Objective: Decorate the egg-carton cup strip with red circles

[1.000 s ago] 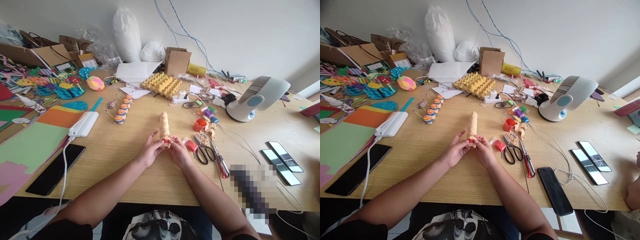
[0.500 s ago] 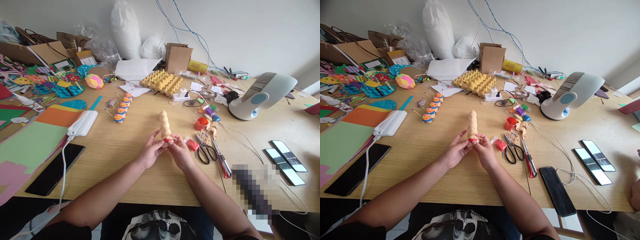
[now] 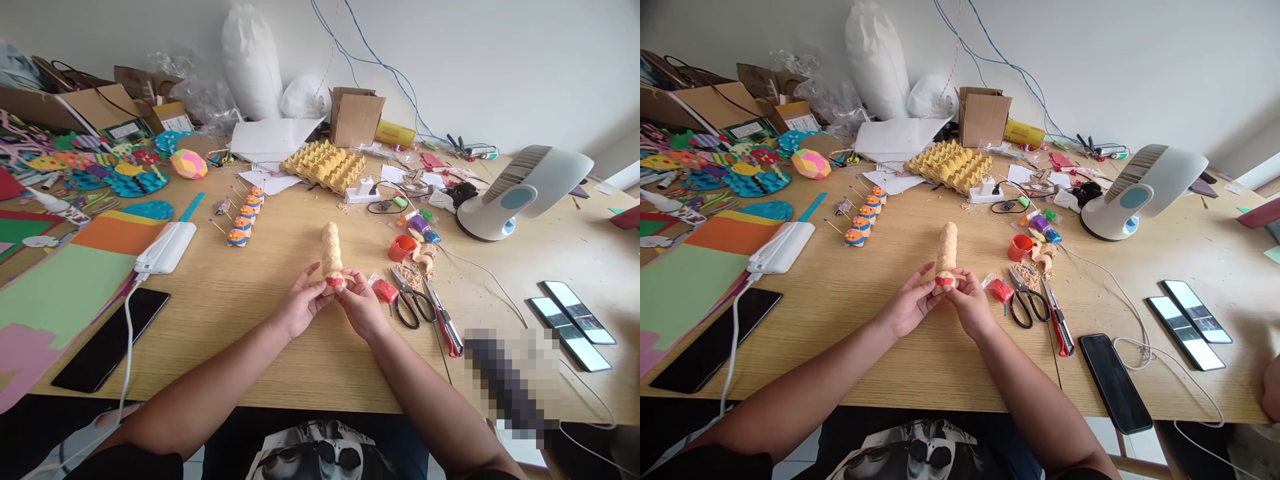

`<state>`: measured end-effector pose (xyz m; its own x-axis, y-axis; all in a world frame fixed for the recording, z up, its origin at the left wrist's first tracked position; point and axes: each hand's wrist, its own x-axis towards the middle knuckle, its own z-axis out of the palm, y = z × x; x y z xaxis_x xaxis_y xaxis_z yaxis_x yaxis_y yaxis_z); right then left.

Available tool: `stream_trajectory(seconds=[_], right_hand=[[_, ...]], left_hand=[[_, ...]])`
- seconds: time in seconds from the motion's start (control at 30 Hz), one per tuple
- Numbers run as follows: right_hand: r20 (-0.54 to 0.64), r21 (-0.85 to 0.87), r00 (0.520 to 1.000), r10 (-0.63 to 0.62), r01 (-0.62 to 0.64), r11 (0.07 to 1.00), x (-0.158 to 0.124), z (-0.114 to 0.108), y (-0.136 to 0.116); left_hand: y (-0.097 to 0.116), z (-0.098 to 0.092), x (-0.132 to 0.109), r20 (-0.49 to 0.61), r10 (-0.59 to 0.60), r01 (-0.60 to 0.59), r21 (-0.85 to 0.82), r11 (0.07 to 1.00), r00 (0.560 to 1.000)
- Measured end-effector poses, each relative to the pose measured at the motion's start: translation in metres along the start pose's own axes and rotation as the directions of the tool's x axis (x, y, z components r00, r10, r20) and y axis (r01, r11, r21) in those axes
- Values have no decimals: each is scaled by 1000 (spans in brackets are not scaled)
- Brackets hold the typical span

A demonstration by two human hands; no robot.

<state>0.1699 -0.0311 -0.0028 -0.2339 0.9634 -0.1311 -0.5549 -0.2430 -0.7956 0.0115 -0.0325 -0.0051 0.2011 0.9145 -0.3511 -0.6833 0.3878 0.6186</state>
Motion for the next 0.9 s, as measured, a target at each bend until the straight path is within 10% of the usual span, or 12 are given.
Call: stream_trajectory(seconds=[0.9], right_hand=[[1,12,1000,19,-19,1000,1,-2,-5]], left_hand=[[2,4,-4,4,-13,13,-6,1000,1000]])
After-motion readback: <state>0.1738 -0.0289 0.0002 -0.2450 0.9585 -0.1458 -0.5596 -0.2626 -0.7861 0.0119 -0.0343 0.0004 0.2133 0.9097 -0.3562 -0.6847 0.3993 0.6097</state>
